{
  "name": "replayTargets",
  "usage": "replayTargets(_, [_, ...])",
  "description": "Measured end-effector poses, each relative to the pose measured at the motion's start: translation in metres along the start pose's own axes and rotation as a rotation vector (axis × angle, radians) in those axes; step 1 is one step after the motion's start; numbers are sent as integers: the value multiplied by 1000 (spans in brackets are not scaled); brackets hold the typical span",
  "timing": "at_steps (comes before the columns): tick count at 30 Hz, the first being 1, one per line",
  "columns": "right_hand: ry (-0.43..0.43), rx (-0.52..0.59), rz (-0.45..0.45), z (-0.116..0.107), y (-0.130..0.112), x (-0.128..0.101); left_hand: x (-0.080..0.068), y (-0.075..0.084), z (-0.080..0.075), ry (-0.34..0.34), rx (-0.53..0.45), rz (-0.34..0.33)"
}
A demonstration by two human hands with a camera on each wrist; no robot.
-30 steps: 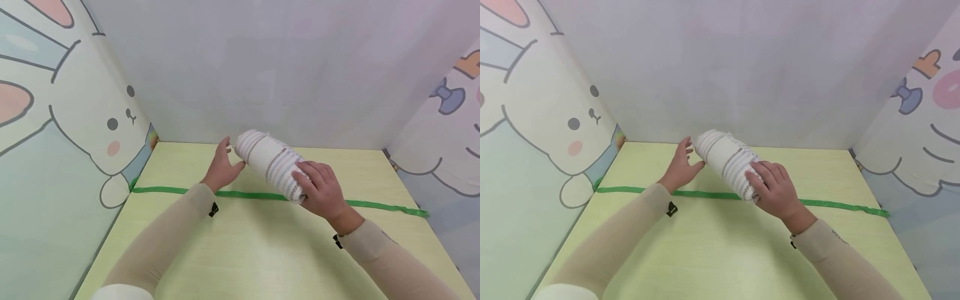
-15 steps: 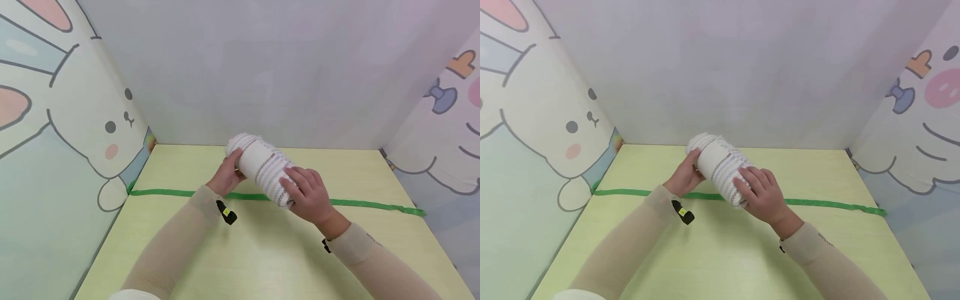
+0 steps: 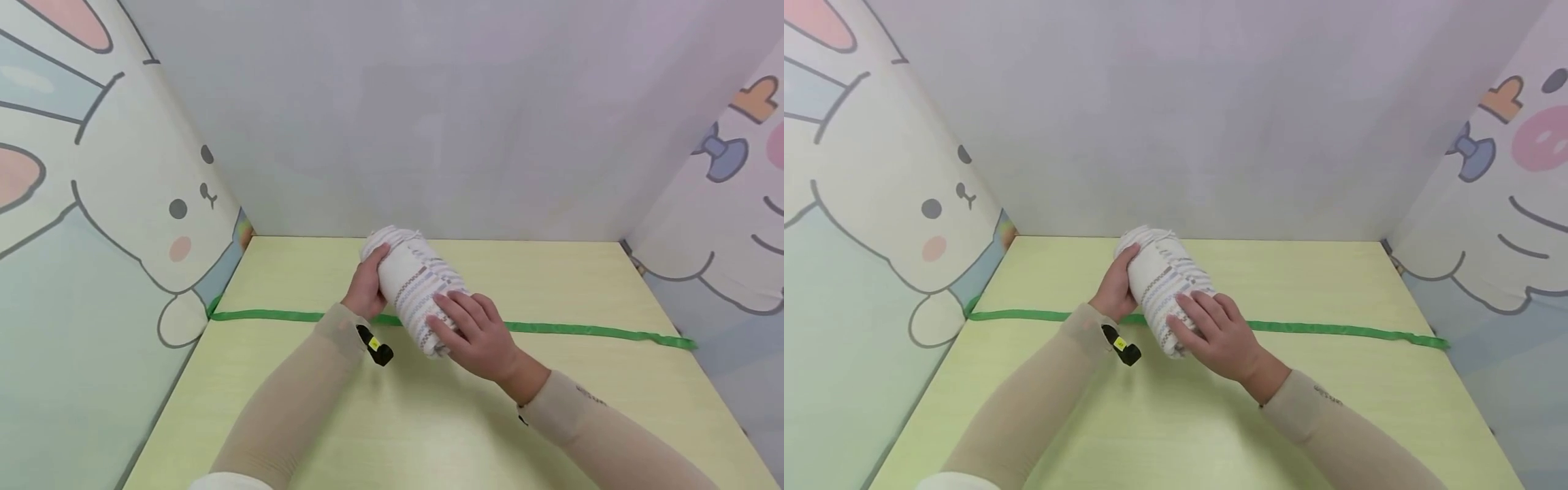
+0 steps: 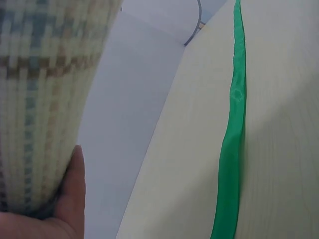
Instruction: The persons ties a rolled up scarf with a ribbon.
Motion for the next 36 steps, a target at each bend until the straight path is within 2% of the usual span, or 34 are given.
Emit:
replayTargets(9, [-86, 49, -32, 5, 4, -1, 5, -2, -7, -4, 4, -22])
replayTargets(18, [-140, 87, -175, 1, 6, -2, 9, -4, -13, 6, 38, -77])
replayTargets(24, [-218, 217, -256, 3, 6, 1, 11, -7, -11, -49, 87, -112])
replayTargets(31, [-371, 342, -278, 15, -3, -4, 9, -15, 1, -108, 174, -145])
replayTargets(34, [-376, 351, -287, 16, -10, -6, 9, -18, 6, -146, 213, -138])
replayTargets(36, [-349, 346, -292, 14, -14, -6, 9, -19, 8, -169, 232, -123])
Point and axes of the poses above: each hand's wrist, its own x-axis towards the middle knuckle, its own z-axis out of the palm, y = z × x, the point moved 10 cm from there along x, towards the middle knuckle, and after that the axes turned 1 degree about -x, right-handed, at the moved point
